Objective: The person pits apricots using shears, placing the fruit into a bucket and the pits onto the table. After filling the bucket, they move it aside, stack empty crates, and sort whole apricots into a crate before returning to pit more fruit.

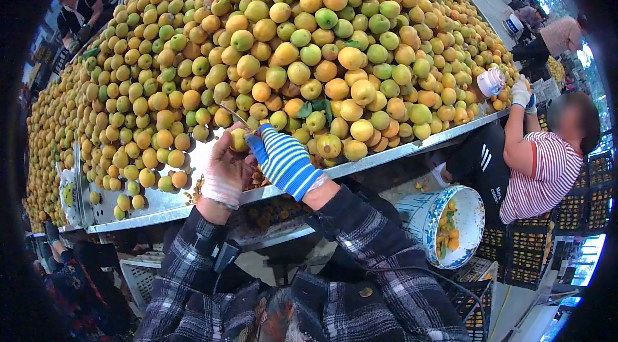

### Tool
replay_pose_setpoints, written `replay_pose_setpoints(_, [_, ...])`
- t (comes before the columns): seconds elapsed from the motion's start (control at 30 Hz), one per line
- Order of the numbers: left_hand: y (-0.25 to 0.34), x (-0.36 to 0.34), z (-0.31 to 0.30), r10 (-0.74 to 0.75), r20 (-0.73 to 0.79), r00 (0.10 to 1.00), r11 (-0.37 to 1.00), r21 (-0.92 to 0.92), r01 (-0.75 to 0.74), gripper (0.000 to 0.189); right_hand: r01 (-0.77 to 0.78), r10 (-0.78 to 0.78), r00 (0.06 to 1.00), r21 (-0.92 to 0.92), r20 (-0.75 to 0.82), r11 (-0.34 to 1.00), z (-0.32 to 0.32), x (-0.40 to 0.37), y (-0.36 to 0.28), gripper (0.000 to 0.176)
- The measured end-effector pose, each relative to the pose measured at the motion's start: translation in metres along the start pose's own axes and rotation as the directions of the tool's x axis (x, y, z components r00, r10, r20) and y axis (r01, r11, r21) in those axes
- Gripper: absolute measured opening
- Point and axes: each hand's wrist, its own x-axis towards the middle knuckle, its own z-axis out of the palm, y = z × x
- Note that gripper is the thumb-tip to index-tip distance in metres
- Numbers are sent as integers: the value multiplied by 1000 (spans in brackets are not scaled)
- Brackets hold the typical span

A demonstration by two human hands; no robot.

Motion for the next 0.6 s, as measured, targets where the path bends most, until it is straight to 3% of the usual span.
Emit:
replay_pose_setpoints(0.17, [-9,8,-17,51,23,998,998,-33,-50,44,22,-21,999,9,-36,1000,5,-2,-7,29])
replay_pose_setpoints(0.27, [-12,8,-16,127,117,985,991,-53,-122,43,-72,72,997,-16,7,997,4,-3,-13,29])
replay_pose_setpoints(0.33, [-16,3,1,223,41,974,973,46,-225,45,-151,148,988,92,37,984,10,-3,-8,37])
replay_pose_setpoints(0.37, [-20,3,4,238,-15,971,969,78,-236,39,-181,178,983,73,43,981,13,-2,-7,37])
replay_pose_setpoints(0.4, [-22,3,7,266,-74,961,959,117,-256,33,-102,103,994,-27,27,994,21,-3,3,35])
replay_pose_setpoints(0.43, [-23,1,14,270,-128,954,961,90,-260,31,-168,166,985,43,46,985,24,-2,2,35])
replay_pose_setpoints(0.47, [-21,-2,20,254,-135,958,966,77,-246,30,-234,228,971,108,69,966,25,0,1,35])
replay_pose_setpoints(0.53, [-18,0,10,250,-70,966,958,166,-236,53,-254,250,967,194,42,948,31,0,1,34])
replay_pose_setpoints(0.6, [-23,1,6,274,-56,960,955,139,-264,48,-202,204,979,138,2,970,34,0,0,35])
